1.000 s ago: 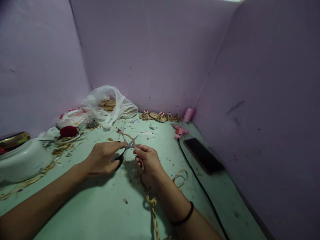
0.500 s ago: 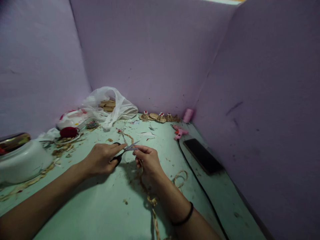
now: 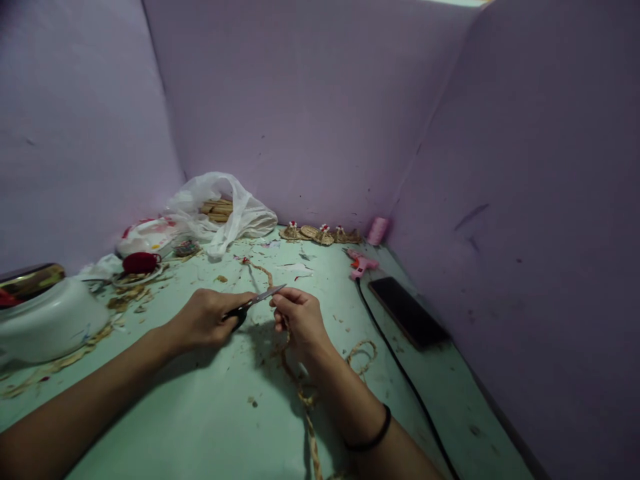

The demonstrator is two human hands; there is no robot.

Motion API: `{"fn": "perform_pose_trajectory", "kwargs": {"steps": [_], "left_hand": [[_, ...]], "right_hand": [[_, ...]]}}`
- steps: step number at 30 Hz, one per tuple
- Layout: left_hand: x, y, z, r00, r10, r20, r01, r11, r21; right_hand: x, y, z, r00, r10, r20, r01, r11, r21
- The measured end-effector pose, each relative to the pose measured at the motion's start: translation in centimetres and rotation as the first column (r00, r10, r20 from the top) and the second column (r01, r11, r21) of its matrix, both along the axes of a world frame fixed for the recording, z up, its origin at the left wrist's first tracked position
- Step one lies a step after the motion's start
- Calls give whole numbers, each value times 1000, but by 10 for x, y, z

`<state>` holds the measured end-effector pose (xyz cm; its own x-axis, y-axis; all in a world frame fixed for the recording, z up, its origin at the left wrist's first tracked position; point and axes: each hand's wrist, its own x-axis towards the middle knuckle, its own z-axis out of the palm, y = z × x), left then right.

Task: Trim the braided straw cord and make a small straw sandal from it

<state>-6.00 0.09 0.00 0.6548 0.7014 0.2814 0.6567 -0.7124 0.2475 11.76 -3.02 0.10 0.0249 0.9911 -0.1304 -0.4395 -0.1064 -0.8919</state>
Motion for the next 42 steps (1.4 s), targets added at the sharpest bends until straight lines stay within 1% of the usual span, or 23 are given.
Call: {"fn": "perform_pose_trajectory", "kwargs": {"steps": [1, 2, 3, 4, 5, 7, 8, 9, 11, 13, 15, 17, 19, 22, 24, 26, 28, 30, 34, 36, 38, 39, 42], "left_hand": [[2, 1, 0, 993, 21, 118, -14, 998, -64], [3, 2, 1, 964, 74, 254, -37, 989, -146], [5, 3, 2, 910, 157, 384, -60, 966, -251], [7, 4, 4, 831, 263, 490, -75, 926, -371], [8, 5, 5, 740, 372, 561, -67, 870, -488], [10, 6, 8, 576, 536, 617, 17, 747, -665], [10, 7, 8, 514, 588, 624, 71, 696, -715], [11, 8, 9, 460, 626, 630, 123, 658, -743], [10, 9, 8, 363, 684, 633, 209, 602, -771], [10, 12, 6, 291, 729, 619, 272, 557, -784], [10, 15, 3, 250, 749, 614, 322, 533, -782], [10, 19, 0, 225, 752, 619, 342, 534, -773], [9, 23, -1, 193, 745, 638, 325, 565, -758], [4, 27, 0, 136, 712, 689, 242, 650, -720], [0, 28, 3, 119, 687, 717, 187, 694, -695], [-2, 26, 7, 134, 658, 741, 153, 725, -672], [-2, 22, 11, 179, 622, 762, 115, 756, -644], [3, 15, 14, 241, 586, 774, 85, 782, -618], [19, -2, 14, 375, 533, 758, 70, 799, -597], [26, -9, 12, 421, 508, 751, 28, 821, -571], [31, -13, 10, 435, 498, 750, -10, 836, -549], [32, -14, 10, 433, 503, 748, -12, 833, -553], [33, -13, 11, 393, 549, 738, 48, 789, -613]], "right_hand": [[0, 0, 0, 1000, -1, -6, 1, 1000, -5], [-1, 0, 0, 1000, 5, -10, -5, 1000, -9], [-1, -1, -1, 1000, 22, -14, -22, 1000, -13], [-2, -1, -1, 999, 47, -18, -48, 999, -17], [-3, -2, -2, 997, 76, -24, -76, 997, -20], [-4, -3, -3, 991, 127, -39, -128, 992, -21], [-4, -4, -4, 987, 152, -46, -153, 988, -19], [-5, -5, -4, 983, 178, -50, -179, 984, -16], [-6, -6, -4, 971, 233, -52, -234, 972, -16], [-7, -9, -4, 955, 292, -45, -293, 956, -26], [-9, -11, -5, 940, 339, -39, -341, 940, -35], [-11, -13, -5, 920, 390, -43, -391, 919, -42], [-11, -14, -6, 898, 438, -53, -440, 897, -47], [-10, -14, -5, 877, 478, -51, -480, 876, -51], [-8, -13, -3, 880, 474, -33, -475, 878, -63], [-5, -11, -1, 885, 466, 7, -462, 880, -110], [-2, -10, 0, 879, 475, 43, -462, 871, -166], [-1, -8, -1, 877, 479, 38, -465, 867, -178], [-1, -7, -2, 889, 456, -29, -457, 887, -71], [-3, -7, -3, 904, 427, -23, -428, 902, -55], [-4, -8, -4, 922, 386, 7, -384, 920, -82], [-5, -8, -5, 930, 366, 23, -362, 927, -100], [-6, -8, -6, 935, 348, 67, -339, 933, -118]]}}
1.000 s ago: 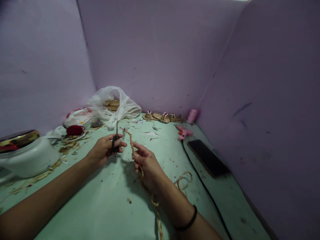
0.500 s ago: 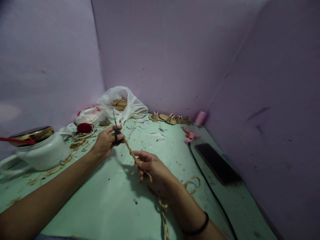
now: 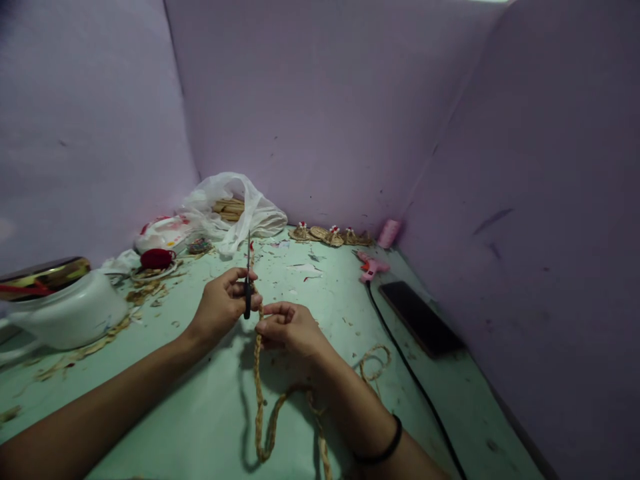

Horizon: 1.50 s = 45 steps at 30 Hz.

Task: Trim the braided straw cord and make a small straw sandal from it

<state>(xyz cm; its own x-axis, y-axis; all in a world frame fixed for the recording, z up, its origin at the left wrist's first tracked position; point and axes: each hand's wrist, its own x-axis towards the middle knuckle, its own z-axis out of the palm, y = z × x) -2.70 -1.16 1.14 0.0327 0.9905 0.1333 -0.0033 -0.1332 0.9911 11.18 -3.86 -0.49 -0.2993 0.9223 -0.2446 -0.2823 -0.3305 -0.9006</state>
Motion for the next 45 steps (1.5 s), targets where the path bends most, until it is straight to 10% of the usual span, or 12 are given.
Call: {"fn": "perform_pose_trajectory", "kwargs": {"steps": [12, 45], "left_hand": [[-24, 26, 0, 979, 31, 202, -6, 993, -121], [-12, 15, 1, 993, 45, 105, -39, 997, -60]], "right_hand": [[-1, 0, 1, 998, 45, 54, -44, 999, -25], [0, -1, -3, 994, 98, -56, -97, 995, 17]]}}
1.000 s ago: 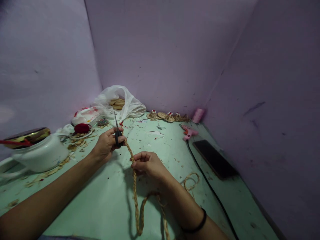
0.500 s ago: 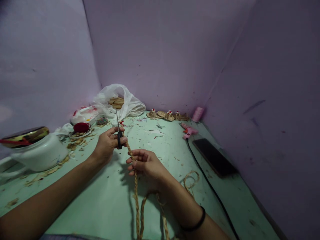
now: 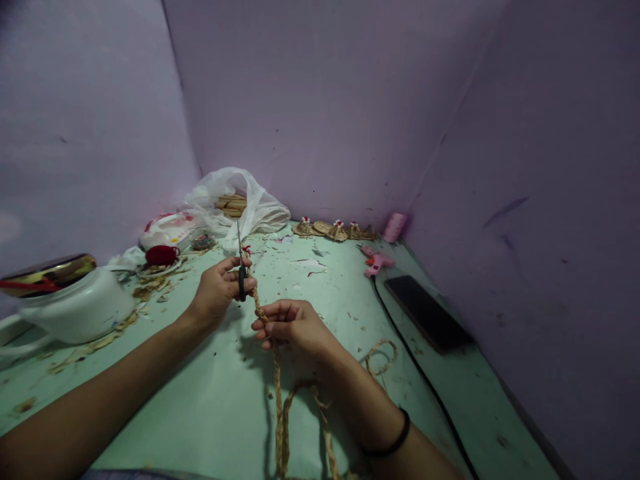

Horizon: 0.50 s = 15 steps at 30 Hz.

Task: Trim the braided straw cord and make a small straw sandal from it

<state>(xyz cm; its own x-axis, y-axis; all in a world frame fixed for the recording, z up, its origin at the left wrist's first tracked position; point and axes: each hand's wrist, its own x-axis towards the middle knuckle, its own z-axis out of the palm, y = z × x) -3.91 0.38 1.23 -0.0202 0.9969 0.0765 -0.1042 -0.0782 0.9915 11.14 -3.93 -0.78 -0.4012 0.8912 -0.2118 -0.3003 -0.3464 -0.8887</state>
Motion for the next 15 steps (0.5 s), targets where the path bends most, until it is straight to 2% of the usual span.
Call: {"fn": "perform_pose_trajectory", "kwargs": {"steps": [6, 11, 15], "left_hand": [[4, -6, 1, 999, -31, -8, 31, 999, 37], [7, -8, 0, 998, -67, 4, 66, 998, 16], [7, -6, -2, 998, -60, -2, 60, 998, 11]], "right_hand": [[-3, -3, 4, 997, -56, -50, 56, 998, 2], [-3, -2, 1, 989, -150, 1, 150, 988, 23], [-3, -1, 1, 989, -151, -7, 151, 988, 13]]}}
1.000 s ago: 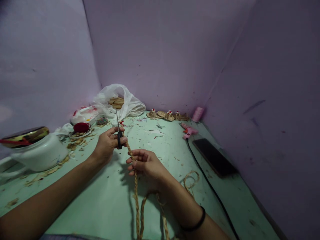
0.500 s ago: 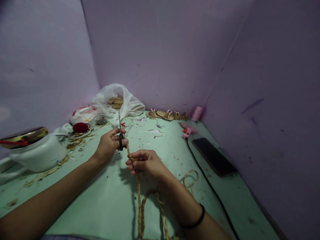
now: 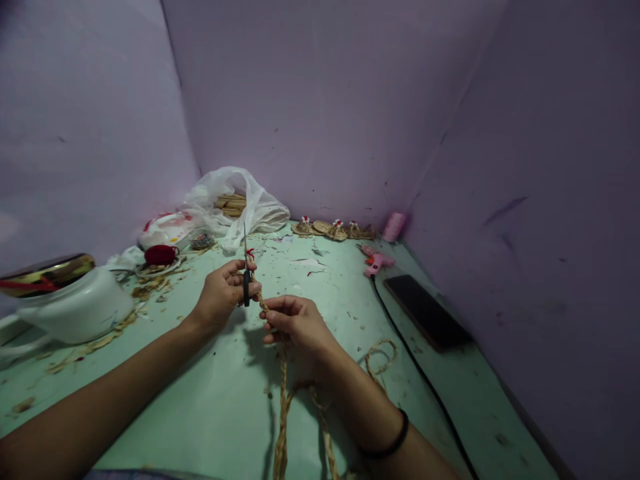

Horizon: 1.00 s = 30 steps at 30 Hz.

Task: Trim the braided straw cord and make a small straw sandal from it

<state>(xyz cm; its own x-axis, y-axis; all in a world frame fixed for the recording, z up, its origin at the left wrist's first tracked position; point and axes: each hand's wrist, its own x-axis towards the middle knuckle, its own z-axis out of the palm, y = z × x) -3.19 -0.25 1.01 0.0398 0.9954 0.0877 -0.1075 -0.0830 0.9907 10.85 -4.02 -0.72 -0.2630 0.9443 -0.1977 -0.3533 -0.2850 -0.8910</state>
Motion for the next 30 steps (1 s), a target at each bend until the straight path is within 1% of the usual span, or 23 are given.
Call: {"fn": "perform_pose_trajectory", "kwargs": {"steps": [3, 6, 8, 9, 10, 11, 12, 13, 15, 16, 17, 19, 21, 26, 30], "left_hand": [[1, 1, -1, 999, -12, -35, 12, 1000, -8], [-1, 1, -2, 989, -90, -116, 87, 996, -29], [-6, 2, -3, 959, -141, -247, 150, 989, 16], [-10, 2, -4, 922, -140, -360, 180, 980, 79], [-13, 3, -5, 863, -110, -493, 216, 963, 163], [-17, 3, -5, 781, -49, -623, 263, 930, 257], [-20, 3, -6, 685, 34, -728, 318, 884, 341], [-23, 3, -6, 591, 117, -798, 381, 832, 404], [-27, 4, -6, 441, 242, -864, 493, 739, 459], [-28, 4, -6, 380, 286, -880, 534, 709, 461], [-29, 5, -6, 321, 322, -891, 565, 690, 453], [-30, 6, -5, 230, 375, -898, 595, 676, 434], [-31, 7, -5, 191, 405, -894, 598, 674, 433], [-33, 9, -7, 197, 393, -898, 601, 675, 428], [-32, 8, -9, 174, 386, -906, 608, 681, 407]], "right_hand": [[0, 0, 1, 999, -21, -27, 20, 999, -27], [1, 2, 4, 991, -109, -72, 103, 991, -81], [4, 5, 5, 977, -188, -105, 176, 978, -114], [6, 7, 6, 969, -218, -116, 203, 971, -124], [8, 8, 7, 963, -238, -124, 221, 966, -131], [10, 10, 8, 960, -249, -126, 232, 963, -133], [12, 11, 9, 959, -253, -123, 237, 962, -134], [15, 12, 10, 960, -254, -117, 239, 962, -134], [18, 13, 13, 963, -249, -99, 235, 963, -134], [20, 14, 15, 966, -241, -90, 228, 965, -132], [21, 14, 16, 970, -228, -81, 216, 968, -129], [24, 14, 18, 979, -195, -53, 187, 975, -118], [25, 14, 20, 985, -170, -20, 167, 981, -99], [27, 16, 21, 992, -124, -7, 123, 989, -76], [27, 16, 19, 994, -112, -3, 112, 992, -65]]}}
